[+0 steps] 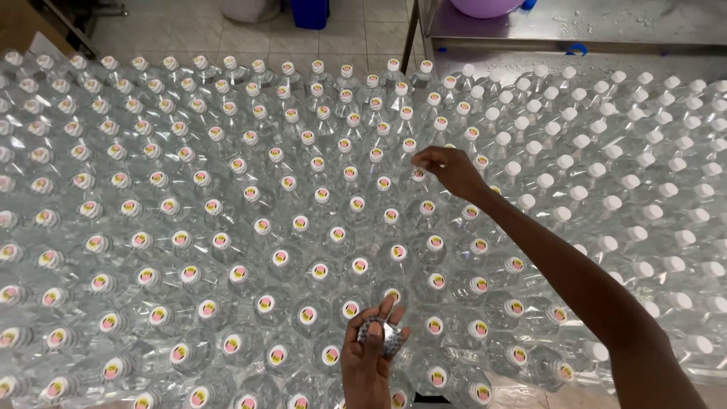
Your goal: Applying small circular labels to the caps of bottled water
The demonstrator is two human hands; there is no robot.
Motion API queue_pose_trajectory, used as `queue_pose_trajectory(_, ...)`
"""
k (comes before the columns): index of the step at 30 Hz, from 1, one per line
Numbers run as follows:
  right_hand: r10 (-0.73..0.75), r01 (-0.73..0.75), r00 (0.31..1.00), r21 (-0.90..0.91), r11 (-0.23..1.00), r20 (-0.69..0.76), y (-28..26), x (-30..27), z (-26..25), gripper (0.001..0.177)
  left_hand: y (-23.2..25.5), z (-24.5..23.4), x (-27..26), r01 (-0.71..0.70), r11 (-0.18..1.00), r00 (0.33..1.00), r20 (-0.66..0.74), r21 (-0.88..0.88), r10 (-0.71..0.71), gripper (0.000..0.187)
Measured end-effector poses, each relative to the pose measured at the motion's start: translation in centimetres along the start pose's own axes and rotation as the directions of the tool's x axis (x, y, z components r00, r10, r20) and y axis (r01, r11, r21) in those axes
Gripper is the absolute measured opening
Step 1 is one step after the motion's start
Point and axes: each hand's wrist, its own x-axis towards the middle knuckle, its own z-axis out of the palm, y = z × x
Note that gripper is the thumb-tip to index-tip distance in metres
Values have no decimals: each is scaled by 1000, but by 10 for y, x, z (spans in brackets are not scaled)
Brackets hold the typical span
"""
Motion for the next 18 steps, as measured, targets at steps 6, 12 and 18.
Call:
queue_pose_trajectory(6, -28, 46, 988, -121, 992, 150, 14, 1, -10, 22, -4, -4, 3, 18, 1000, 999, -36, -16, -18, 40)
queue_pose_trajectory(12, -231, 275, 953, -233, 933, 197, 31, 0, -9, 28, 3, 11, -6, 54, 998, 997, -49, 13, -53, 39)
queue_pose_trajectory(18, -61, 186, 929, -317, 930, 365, 18, 10, -7, 7, 13, 23, -14, 132, 991, 989, -77, 37, -129, 46)
